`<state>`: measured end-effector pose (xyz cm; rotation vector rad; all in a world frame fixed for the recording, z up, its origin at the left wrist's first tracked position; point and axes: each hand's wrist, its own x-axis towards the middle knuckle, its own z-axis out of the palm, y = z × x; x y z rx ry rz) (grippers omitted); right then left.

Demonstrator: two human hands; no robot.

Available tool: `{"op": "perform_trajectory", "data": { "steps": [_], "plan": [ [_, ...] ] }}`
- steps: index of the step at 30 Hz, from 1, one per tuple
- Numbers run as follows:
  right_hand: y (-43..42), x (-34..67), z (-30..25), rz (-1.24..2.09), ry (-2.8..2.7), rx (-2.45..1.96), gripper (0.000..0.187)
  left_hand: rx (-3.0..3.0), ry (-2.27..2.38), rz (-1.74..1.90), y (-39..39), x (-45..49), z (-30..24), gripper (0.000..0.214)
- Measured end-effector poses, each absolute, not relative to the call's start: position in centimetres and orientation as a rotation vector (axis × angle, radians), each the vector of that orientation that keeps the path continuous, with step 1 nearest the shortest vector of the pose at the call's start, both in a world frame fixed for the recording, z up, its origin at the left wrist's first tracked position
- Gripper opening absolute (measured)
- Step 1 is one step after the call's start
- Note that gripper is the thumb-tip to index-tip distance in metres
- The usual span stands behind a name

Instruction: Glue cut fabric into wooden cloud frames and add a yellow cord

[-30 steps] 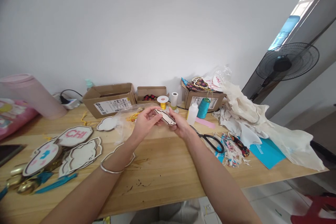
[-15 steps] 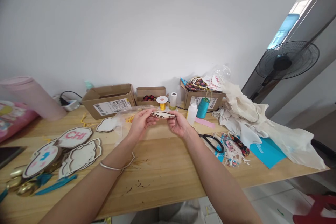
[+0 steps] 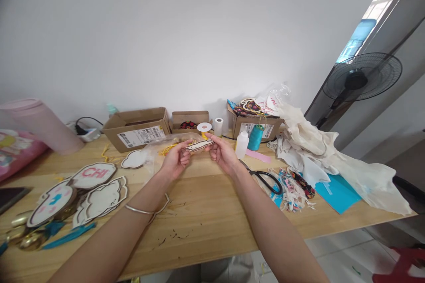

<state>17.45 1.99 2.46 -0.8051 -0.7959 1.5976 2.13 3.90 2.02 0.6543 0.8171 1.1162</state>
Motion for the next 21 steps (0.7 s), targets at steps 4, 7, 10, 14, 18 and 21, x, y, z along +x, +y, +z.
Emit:
{"op": "perform_trajectory", "data": {
  "steps": [4, 7, 10, 14, 18, 21],
  "plan": [
    [2.06, 17.5, 2.08, 1.555, -0.827, -0.82, 0.031, 0.648, 0.802, 1.123, 3.9, 2.08, 2.07, 0.022],
    [2.09, 17.58, 1.93, 1.561, -0.79, -0.838, 0.034, 0.661, 0.791, 1.148, 3.93, 2.07, 2.09, 0.026],
    [2.11, 17.57, 1.9, 1.58, -0.756, -0.864, 0.035, 0.682, 0.777, 1.183, 3.92, 2.13, 2.09, 0.028],
    [2.14, 17.45, 1.92, 1.611, -0.739, -0.884, 0.038, 0.712, 0.765, 1.232, 3.86, 2.2, 2.05, 0.03],
    [2.18, 17.38, 1.87, 1.619, -0.734, -0.892, 0.036, 0.756, 0.749, 1.273, 3.75, 2.28, 2.0, 0.03],
    [2.26, 17.39, 1.71, 1.616, -0.733, -0.895, 0.034, 0.793, 0.731, 1.296, 3.56, 2.39, 2.02, 0.03]
  ]
}}
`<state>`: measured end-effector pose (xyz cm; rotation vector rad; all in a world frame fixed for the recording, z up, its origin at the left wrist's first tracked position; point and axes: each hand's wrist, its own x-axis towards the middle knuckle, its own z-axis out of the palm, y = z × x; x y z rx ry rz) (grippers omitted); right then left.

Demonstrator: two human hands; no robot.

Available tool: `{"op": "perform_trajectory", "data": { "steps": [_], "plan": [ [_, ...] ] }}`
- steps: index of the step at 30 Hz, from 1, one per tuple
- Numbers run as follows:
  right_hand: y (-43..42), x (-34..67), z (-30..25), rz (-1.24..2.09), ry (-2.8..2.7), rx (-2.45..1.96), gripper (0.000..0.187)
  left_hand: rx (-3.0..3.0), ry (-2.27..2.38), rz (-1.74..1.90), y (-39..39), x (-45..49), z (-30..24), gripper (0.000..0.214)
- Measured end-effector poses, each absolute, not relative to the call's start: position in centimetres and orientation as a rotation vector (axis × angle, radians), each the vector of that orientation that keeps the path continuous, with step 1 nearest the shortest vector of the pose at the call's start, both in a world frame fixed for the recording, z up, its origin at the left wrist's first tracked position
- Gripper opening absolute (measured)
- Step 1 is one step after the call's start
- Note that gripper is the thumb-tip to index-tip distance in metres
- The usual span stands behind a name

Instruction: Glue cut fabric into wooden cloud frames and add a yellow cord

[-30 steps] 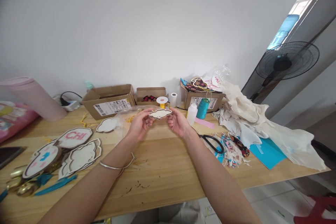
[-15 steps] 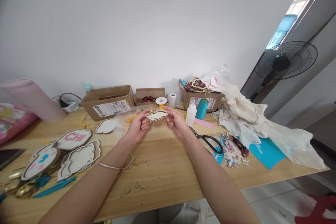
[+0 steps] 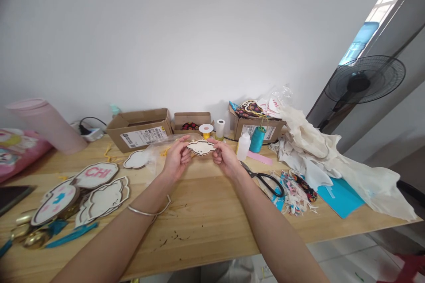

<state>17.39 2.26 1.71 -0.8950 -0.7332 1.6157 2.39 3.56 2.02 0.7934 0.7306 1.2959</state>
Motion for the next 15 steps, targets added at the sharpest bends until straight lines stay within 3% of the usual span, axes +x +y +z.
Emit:
{"op": "perform_trajectory", "data": {
  "steps": [15],
  "plan": [
    [2.41, 17.27, 1.09, 1.559, -0.774, -0.891, 0.037, 0.873, 0.74, 1.322, 3.25, 2.71, 2.03, 0.049]
  ]
}}
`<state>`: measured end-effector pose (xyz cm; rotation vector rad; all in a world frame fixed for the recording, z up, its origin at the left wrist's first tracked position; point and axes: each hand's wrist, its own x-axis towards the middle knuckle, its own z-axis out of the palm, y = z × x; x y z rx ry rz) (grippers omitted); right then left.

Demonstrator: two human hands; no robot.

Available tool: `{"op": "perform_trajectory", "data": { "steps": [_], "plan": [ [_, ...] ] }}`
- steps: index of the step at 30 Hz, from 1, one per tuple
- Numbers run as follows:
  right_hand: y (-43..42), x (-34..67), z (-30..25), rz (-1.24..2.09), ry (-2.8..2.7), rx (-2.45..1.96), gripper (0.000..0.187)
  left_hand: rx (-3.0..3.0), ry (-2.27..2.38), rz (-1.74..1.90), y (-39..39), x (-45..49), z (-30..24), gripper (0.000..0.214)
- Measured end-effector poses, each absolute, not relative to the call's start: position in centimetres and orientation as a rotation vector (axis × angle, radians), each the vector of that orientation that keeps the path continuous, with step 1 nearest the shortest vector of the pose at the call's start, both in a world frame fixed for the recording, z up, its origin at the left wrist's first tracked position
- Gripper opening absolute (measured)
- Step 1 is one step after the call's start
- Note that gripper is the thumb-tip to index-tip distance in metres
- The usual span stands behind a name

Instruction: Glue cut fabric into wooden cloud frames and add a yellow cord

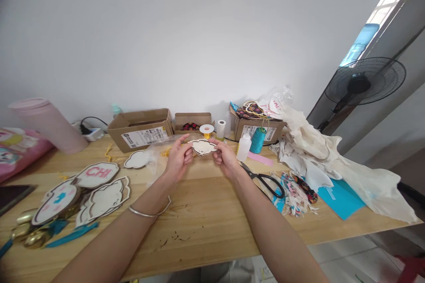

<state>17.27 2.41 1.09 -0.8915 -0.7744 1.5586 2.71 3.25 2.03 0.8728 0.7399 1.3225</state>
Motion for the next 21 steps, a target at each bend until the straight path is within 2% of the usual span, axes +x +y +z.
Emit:
{"op": "perform_trajectory", "data": {
  "steps": [10, 21],
  "plan": [
    [2.38, 17.25, 1.12, 1.496, -0.782, -0.893, 0.037, 0.856, 0.75, 1.232, 2.83, 3.11, 2.12, 0.078],
    [2.37, 17.18, 1.31, 1.613, -0.752, -0.92, 0.038, 0.827, 0.723, 1.234, 2.74, 3.21, 2.35, 0.069]
  ]
}}
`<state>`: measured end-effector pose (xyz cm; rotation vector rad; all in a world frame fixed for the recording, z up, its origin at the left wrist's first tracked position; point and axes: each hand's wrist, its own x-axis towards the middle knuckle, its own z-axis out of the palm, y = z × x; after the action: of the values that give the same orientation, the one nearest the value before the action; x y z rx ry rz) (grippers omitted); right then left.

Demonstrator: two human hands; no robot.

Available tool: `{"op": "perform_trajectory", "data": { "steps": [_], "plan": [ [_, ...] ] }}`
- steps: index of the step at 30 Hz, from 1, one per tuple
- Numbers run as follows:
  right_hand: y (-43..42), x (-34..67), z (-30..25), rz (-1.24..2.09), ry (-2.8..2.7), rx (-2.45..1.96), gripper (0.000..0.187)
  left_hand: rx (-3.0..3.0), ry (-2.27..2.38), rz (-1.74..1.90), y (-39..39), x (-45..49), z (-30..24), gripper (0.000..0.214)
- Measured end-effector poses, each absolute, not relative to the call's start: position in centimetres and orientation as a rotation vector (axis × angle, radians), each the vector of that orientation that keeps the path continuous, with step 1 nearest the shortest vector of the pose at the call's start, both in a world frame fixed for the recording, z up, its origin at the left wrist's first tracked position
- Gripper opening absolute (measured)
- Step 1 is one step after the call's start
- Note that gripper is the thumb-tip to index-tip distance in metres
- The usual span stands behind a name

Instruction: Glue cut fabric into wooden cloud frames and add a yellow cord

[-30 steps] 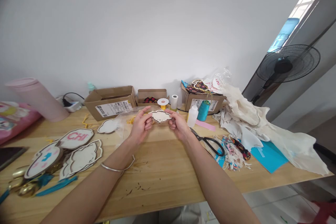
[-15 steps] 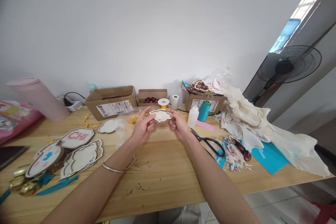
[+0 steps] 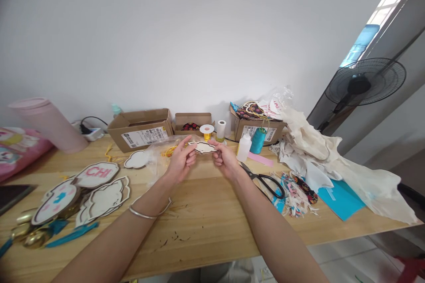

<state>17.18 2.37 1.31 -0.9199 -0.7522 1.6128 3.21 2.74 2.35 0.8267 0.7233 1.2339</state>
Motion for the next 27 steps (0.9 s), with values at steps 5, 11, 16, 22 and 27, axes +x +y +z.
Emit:
{"op": "perform_trajectory", "data": {
  "steps": [5, 11, 16, 22, 27],
  "plan": [
    [2.2, 17.2, 1.6, 1.669, -0.767, -0.955, 0.041, 0.809, 0.703, 1.218, 2.7, 3.2, 2.4, 0.062],
    [2.2, 17.0, 1.5, 1.517, -0.87, -1.006, 0.048, 0.845, 0.751, 1.227, 2.8, 3.1, 2.1, 0.056],
    [2.7, 17.6, 0.5, 1.114, -1.141, -0.996, 0.063, 0.964, 0.838, 1.325, 3.5, 2.9, 1.4, 0.055],
    [2.8, 18.0, 0.5, 0.512, -1.595, -0.955, 0.04, 1.197, 0.796, 1.462, 4.4, 2.3, 1.1, 0.025],
    [2.2, 17.9, 1.6, 0.241, -1.706, -0.879, 0.022, 1.289, 0.773, 1.517, 4.4, 2.0, 1.4, 0.013]
  ]
}}
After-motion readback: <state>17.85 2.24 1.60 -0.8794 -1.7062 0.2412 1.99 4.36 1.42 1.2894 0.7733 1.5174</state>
